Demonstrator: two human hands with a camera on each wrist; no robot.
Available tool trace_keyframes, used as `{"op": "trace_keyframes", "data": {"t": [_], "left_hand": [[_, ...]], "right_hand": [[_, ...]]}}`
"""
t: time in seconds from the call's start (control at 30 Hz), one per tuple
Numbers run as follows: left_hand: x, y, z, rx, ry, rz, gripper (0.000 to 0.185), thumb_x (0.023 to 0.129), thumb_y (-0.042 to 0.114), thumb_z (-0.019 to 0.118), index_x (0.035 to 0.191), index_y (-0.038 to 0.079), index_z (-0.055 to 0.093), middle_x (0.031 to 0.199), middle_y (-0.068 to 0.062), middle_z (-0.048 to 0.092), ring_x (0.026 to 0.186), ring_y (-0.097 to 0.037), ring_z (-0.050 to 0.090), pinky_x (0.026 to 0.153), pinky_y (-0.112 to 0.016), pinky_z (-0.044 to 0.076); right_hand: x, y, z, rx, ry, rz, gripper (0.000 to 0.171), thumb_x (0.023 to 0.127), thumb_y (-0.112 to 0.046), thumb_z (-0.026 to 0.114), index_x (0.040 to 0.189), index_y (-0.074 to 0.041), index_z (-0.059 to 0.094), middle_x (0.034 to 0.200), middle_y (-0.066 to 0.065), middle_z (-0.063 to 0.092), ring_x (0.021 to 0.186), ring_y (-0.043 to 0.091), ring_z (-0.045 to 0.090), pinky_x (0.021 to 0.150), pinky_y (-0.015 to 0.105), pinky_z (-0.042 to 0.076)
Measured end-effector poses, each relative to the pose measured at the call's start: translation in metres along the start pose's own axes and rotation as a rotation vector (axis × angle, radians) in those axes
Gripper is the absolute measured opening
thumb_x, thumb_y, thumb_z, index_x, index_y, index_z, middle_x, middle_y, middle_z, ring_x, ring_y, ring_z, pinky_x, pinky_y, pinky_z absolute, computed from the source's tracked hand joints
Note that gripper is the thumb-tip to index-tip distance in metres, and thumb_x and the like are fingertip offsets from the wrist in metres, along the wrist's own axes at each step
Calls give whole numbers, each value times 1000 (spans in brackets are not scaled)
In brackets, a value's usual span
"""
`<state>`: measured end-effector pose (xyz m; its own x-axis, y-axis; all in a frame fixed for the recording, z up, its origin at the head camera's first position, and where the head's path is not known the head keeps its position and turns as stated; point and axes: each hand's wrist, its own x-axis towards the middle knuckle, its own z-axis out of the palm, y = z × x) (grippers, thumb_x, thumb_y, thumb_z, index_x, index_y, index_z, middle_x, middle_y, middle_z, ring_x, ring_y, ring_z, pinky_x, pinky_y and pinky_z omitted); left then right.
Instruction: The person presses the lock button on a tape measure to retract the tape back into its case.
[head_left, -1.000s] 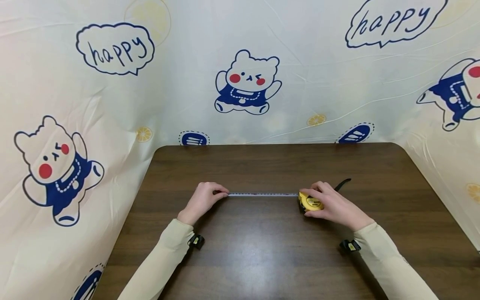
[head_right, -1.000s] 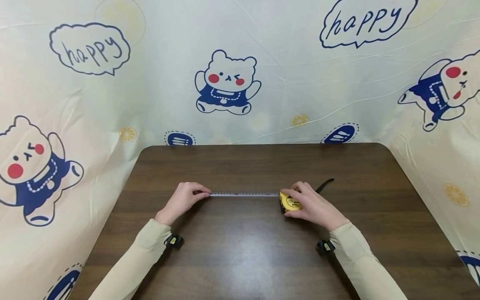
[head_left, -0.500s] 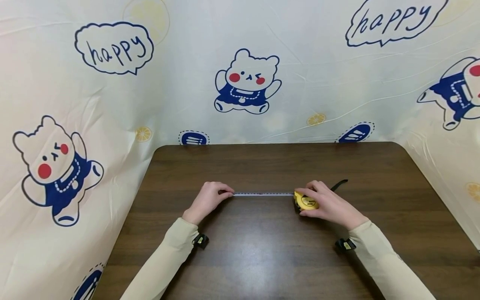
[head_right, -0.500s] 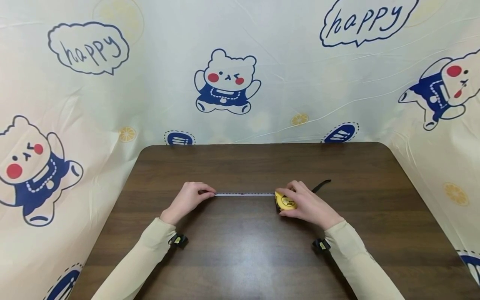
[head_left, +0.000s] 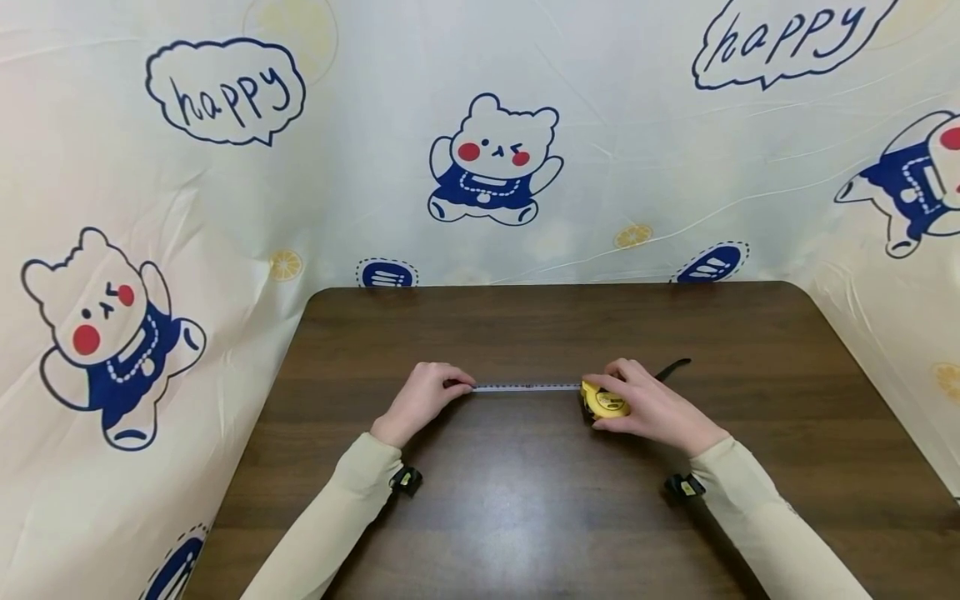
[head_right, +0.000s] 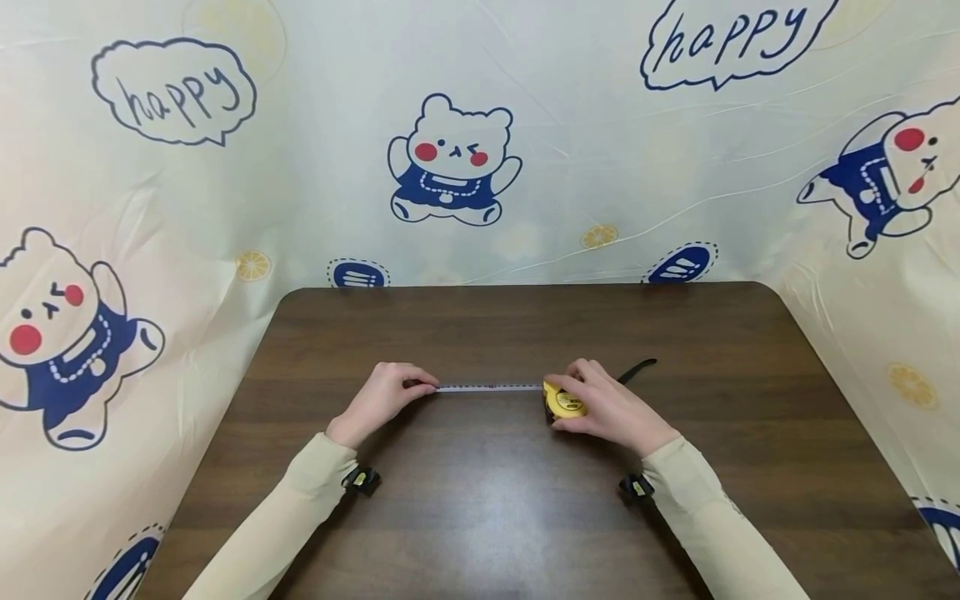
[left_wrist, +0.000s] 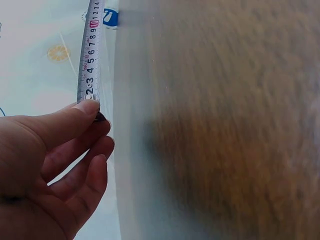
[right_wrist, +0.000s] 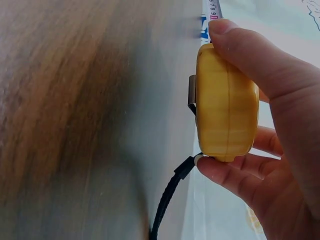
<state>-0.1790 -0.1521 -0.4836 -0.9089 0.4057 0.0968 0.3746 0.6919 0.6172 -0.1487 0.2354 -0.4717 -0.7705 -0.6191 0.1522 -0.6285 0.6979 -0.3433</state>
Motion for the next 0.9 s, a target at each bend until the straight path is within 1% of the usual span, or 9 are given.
{"op": "trace_keyframes", "data": {"t": [0.4,0.6,0.9], "left_hand": [[3,5,6,0,19,63,9,94,13,78,101,12,84,99,0,79,92,-15,74,85,-37,60],[4,6,10,1,20,72,9,94,12,78,101,11,84,99,0,79,92,-15,74,85,-36,60],[7,14,13,-22,-3,69,10,94,12,78,102,10,84,100,-1,79,93,-15,74,85,-36,60]], "right_hand": [[6,-9,2,6,-11,-2,66,86,-40,87,143,-16,64,122,7,56,107,19,52,84,35,53],[10,-12,3,9,-6,-11,67,85,-40,87,142,-15,64,122,8,56,107,19,52,84,36,54],[13,-14,7,8,-14,-16,65,87,-40,86,143,-15,64,122,7,56,105,18,52,84,35,54]]}}
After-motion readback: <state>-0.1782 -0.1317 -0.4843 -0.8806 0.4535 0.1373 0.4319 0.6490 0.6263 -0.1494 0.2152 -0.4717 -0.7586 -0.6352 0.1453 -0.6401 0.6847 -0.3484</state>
